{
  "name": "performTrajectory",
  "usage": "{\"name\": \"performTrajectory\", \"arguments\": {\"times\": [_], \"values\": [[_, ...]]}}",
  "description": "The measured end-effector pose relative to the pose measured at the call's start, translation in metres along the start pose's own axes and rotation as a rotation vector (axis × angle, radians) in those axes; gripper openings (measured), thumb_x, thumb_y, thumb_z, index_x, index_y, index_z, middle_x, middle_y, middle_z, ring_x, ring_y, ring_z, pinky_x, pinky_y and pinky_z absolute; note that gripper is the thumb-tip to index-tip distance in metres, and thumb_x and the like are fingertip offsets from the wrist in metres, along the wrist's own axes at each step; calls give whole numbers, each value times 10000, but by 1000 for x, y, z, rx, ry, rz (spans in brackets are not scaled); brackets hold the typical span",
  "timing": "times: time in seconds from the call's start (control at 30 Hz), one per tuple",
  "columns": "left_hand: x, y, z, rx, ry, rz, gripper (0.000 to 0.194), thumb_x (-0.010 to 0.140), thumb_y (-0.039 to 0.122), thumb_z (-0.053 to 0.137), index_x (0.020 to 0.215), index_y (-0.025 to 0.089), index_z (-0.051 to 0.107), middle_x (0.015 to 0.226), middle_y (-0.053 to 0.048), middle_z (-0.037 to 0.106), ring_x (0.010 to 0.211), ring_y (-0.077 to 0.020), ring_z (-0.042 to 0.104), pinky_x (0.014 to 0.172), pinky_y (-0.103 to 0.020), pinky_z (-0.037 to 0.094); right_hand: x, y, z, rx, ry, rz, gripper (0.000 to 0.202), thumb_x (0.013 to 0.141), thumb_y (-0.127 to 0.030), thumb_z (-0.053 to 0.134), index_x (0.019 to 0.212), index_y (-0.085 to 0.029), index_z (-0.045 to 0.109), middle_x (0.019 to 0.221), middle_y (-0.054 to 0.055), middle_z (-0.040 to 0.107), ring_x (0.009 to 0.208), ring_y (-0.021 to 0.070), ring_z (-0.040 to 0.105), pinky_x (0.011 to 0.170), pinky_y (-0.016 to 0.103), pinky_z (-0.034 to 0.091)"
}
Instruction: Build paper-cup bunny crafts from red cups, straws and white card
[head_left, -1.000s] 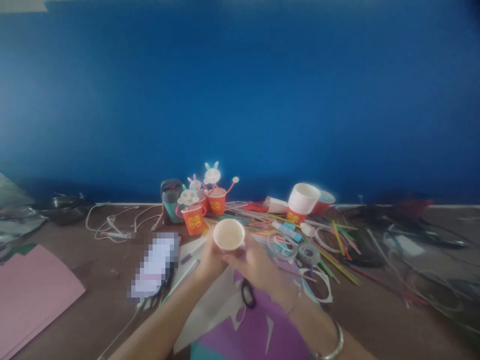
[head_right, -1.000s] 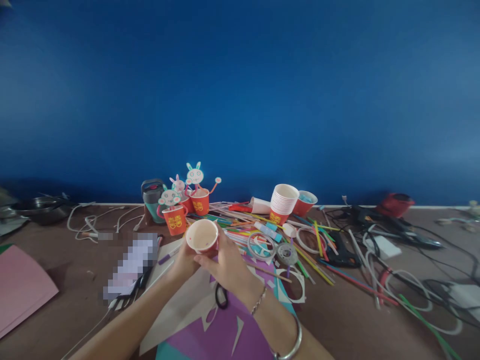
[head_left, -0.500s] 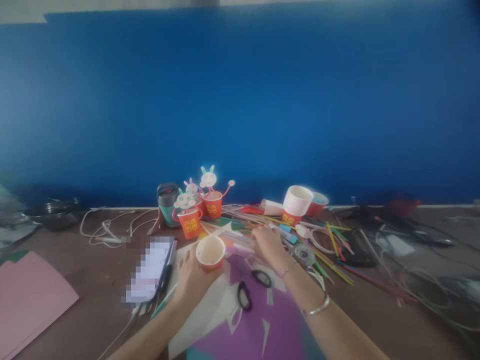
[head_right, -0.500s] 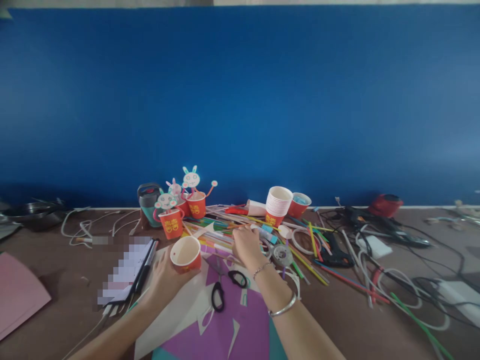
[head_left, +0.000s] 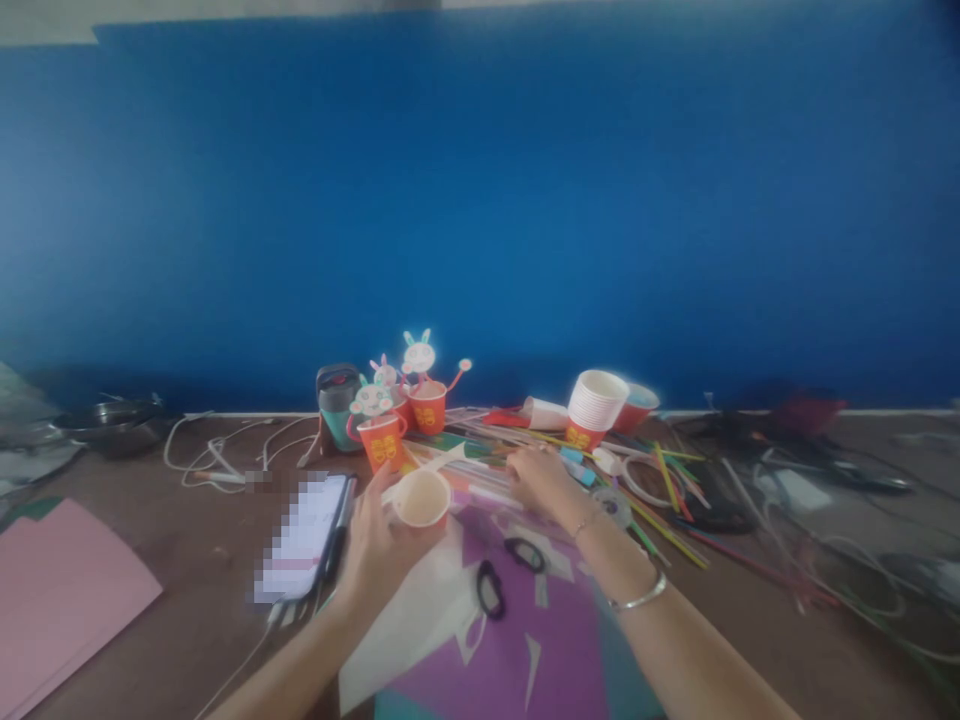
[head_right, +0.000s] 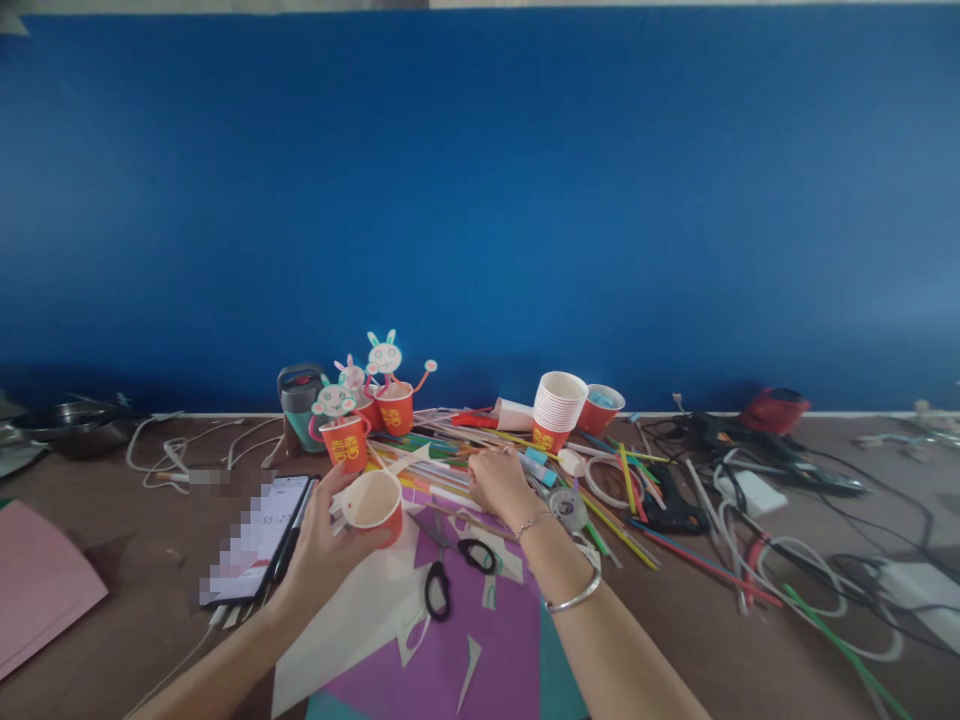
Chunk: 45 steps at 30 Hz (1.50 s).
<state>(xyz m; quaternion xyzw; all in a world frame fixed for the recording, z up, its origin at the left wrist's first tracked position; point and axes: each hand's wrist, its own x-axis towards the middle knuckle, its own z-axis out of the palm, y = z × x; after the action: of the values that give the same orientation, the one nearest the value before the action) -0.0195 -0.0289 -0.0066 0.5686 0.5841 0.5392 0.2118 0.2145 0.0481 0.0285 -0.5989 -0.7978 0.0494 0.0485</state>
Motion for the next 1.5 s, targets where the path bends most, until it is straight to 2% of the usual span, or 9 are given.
{"name": "performTrajectory", "arguments": {"times": [0.1, 0.3, 0.43, 0.6, 0.8, 0.93, 1.07, 1.23, 1.5], "values": [[3, 9, -4, -64, -47, -37, 706, 610, 364, 761, 1244, 229, 484, 1233, -117, 537, 1145, -310, 537, 843, -421, 513, -1, -1, -4, 47, 21, 3, 205, 781, -98, 511, 749, -134, 710, 899, 156, 730, 921, 260, 643, 828, 343, 363], [2, 15, -3, -8, -48, 8, 677, 622, 370, 751, 1239, 234, 508, 1206, -115, 551, 1117, -312, 545, 846, -432, 509, 4, -14, 3, 231, 99, -32, 259, 806, -232, 559, 1025, -186, 691, 972, 52, 742, 912, 181, 650, 820, 265, 388], [0, 18, 0, 79, -22, 112, 628, 673, 380, 730, 1239, 222, 508, 1191, -125, 563, 1110, -318, 549, 887, -455, 477, 7, -20, 7, 289, 166, 18, 220, 847, -215, 497, 890, -179, 709, 868, 48, 747, 823, 168, 654, 770, 261, 388], [12, 29, 0, 188, 0, 278, 523, 795, 356, 646, 1270, 235, 465, 1228, -117, 554, 1160, -302, 499, 976, -478, 395, 3, 4, -13, 275, 253, 85, 257, 892, -226, 434, 880, -167, 684, 869, 58, 733, 817, 174, 636, 753, 264, 383], [32, 56, 12, 201, -24, 498, 347, 854, 235, 559, 1200, 247, 532, 1156, -80, 613, 1137, -276, 513, 995, -434, 372, 0, 26, -23, 174, 203, 64, 244, 875, -213, 476, 842, -172, 715, 849, 60, 736, 844, 186, 626, 735, 262, 373], [36, 66, 22, 158, 17, 491, 309, 862, 243, 560, 1170, 237, 541, 1116, -87, 619, 1098, -263, 530, 959, -420, 401, 6, 19, -11, 85, 134, 25, 250, 853, -172, 504, 824, -178, 752, 902, 89, 736, 903, 206, 624, 784, 286, 361], [37, 68, 24, 116, 35, 493, 267, 872, 235, 543, 1138, 221, 544, 1114, -87, 621, 1075, -245, 543, 947, -412, 411, 19, 10, 3, 2, 89, -22, 248, 851, -187, 520, 909, -226, 758, 980, 86, 721, 995, 229, 596, 863, 329, 347], [39, 65, 23, 95, 53, 428, 247, 857, 217, 557, 1103, 210, 564, 1094, -80, 633, 1056, -233, 549, 939, -387, 415, 32, 8, 13, -82, 91, -57, 269, 840, -192, 523, 1033, -192, 710, 1055, 118, 695, 1064, 258, 560, 894, 361, 347], [49, 55, 23, 104, 49, 343, 215, 828, 197, 546, 1037, 189, 593, 1067, -82, 664, 1053, -243, 571, 935, -384, 423, 40, 12, 14, -119, 147, -127, 209, 794, -146, 521, 909, -132, 695, 987, 146, 699, 1023, 278, 570, 870, 375, 350]]}}
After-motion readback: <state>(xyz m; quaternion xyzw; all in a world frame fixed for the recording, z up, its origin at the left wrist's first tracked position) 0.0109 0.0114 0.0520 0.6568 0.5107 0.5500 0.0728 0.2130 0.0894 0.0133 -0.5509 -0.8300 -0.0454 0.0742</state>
